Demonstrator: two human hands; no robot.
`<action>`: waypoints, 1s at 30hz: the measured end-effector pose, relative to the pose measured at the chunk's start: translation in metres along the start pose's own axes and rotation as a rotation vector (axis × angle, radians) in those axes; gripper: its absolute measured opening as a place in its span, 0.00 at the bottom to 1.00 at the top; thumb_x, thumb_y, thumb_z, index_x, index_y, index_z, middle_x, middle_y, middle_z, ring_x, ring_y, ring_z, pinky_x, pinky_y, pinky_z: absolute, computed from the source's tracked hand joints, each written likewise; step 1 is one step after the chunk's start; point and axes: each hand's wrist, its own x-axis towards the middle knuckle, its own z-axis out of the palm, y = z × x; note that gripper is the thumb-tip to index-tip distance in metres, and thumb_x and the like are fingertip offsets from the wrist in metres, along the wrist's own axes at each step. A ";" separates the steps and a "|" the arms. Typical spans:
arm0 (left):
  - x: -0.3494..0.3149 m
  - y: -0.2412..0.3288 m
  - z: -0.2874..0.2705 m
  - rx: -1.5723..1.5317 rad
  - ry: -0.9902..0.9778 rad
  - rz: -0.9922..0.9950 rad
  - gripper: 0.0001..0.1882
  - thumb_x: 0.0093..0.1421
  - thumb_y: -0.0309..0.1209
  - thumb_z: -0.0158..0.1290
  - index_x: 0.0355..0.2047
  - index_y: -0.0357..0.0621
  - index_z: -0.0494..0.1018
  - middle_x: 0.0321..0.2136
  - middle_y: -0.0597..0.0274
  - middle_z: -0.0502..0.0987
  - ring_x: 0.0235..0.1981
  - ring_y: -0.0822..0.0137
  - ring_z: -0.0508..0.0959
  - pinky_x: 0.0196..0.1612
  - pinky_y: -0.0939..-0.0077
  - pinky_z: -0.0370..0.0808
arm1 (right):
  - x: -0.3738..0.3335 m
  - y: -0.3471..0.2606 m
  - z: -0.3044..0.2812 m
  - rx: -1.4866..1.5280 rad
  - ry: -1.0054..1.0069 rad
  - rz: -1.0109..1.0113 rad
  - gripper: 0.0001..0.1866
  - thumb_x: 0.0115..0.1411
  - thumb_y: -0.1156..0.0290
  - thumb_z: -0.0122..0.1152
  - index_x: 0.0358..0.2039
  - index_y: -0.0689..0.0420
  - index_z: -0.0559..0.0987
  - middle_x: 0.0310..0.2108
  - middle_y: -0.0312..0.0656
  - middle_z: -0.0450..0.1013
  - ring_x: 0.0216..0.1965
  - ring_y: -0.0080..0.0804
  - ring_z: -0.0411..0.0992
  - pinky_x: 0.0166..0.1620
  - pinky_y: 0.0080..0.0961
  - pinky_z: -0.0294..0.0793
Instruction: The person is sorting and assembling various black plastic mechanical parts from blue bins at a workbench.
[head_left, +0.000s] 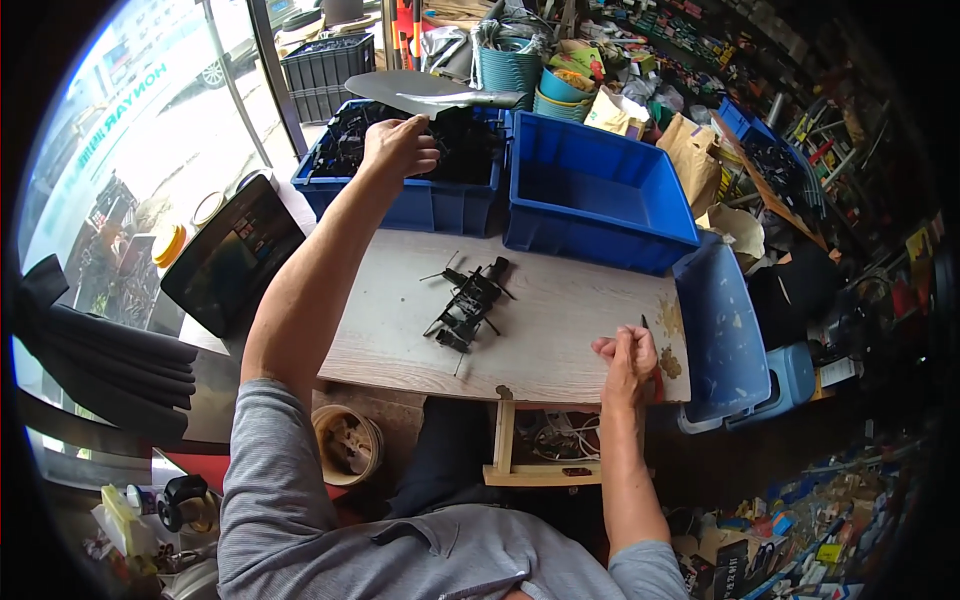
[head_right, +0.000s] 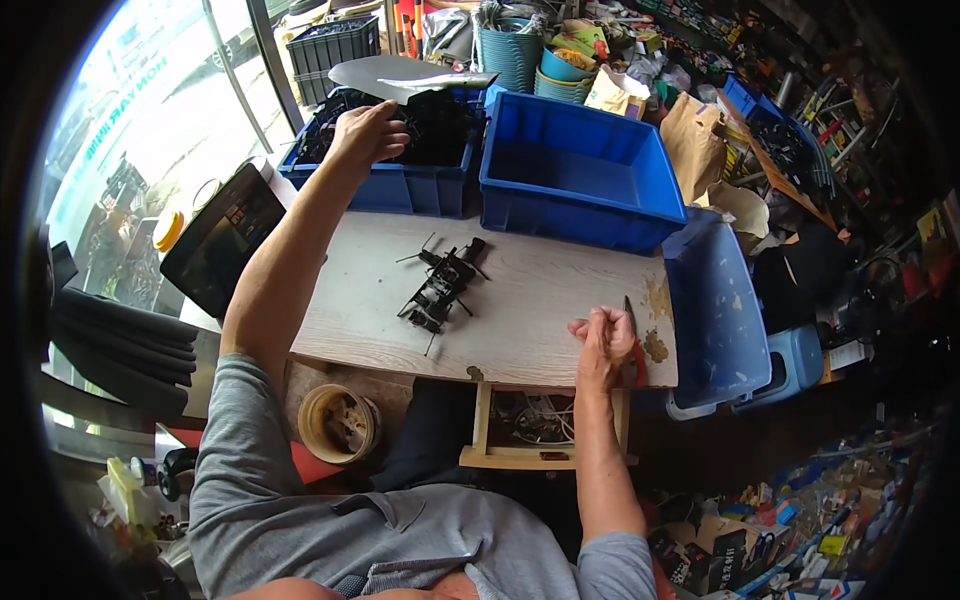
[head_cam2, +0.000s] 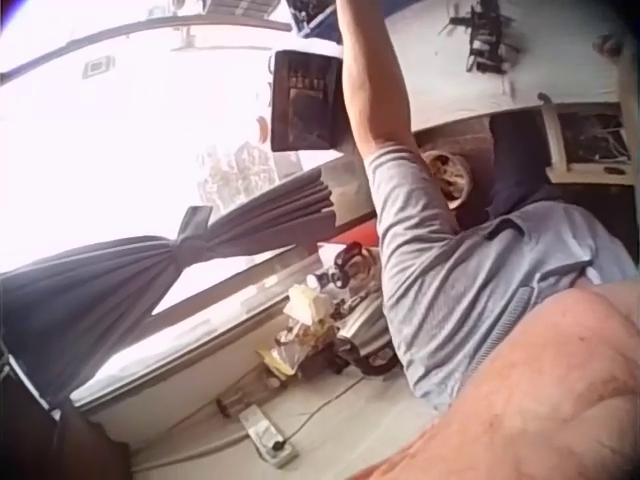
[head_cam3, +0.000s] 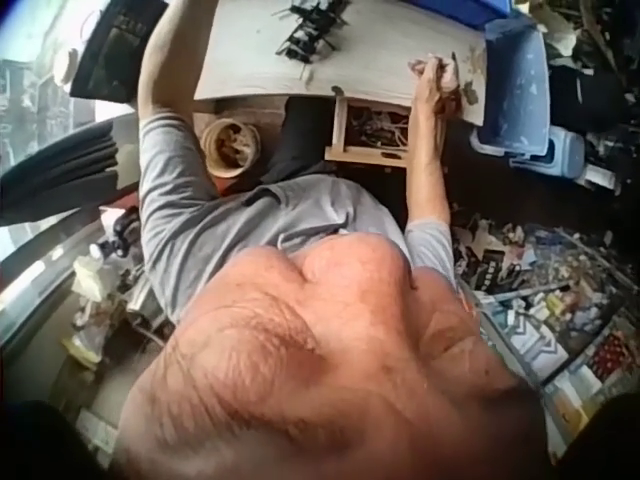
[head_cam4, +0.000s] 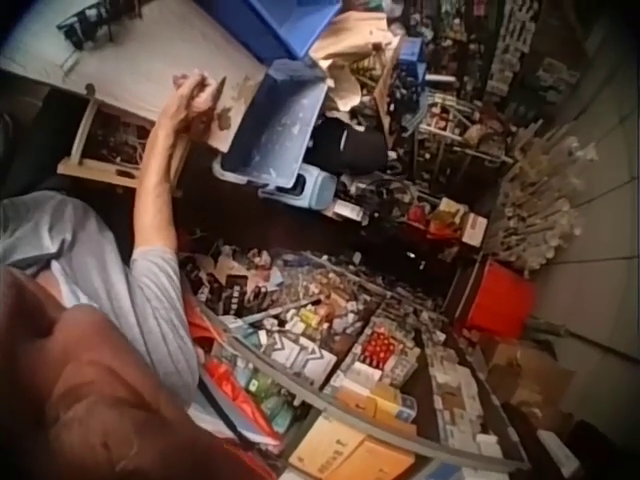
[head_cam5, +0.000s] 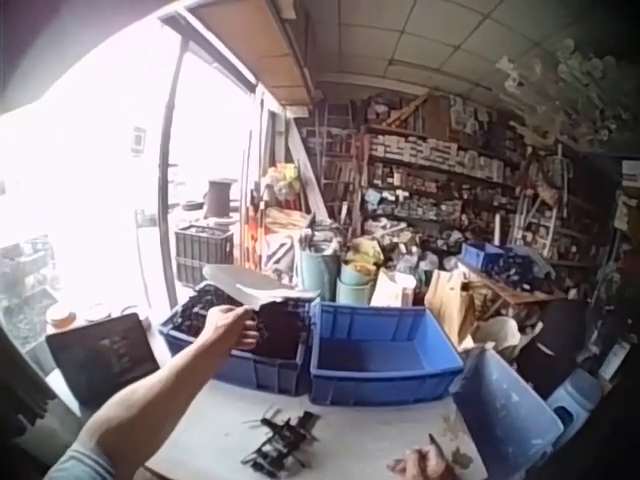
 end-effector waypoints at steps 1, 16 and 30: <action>0.003 -0.001 0.002 -0.007 0.036 -0.026 0.22 0.63 0.37 0.57 0.50 0.32 0.71 0.33 0.50 0.79 0.26 0.62 0.83 0.24 0.78 0.83 | 0.000 0.001 -0.001 -0.025 0.008 0.000 0.05 0.63 0.71 0.57 0.36 0.58 0.72 0.17 0.35 0.68 0.22 0.29 0.73 0.33 0.28 0.78; 0.062 0.000 0.012 -0.167 0.079 -0.254 0.19 0.67 0.31 0.49 0.55 0.35 0.64 0.44 0.40 0.75 0.42 0.53 0.82 0.40 0.69 0.86 | -0.003 0.001 0.003 -0.002 -0.025 -0.063 0.04 0.64 0.74 0.55 0.35 0.60 0.71 0.18 0.35 0.69 0.22 0.27 0.74 0.33 0.24 0.76; 0.054 -0.007 0.026 -0.269 0.271 -0.064 0.13 0.65 0.25 0.48 0.47 0.28 0.68 0.34 0.42 0.80 0.32 0.55 0.84 0.33 0.68 0.86 | -0.004 -0.001 0.004 0.053 -0.020 -0.111 0.04 0.62 0.76 0.56 0.32 0.62 0.72 0.19 0.37 0.69 0.21 0.26 0.73 0.31 0.25 0.77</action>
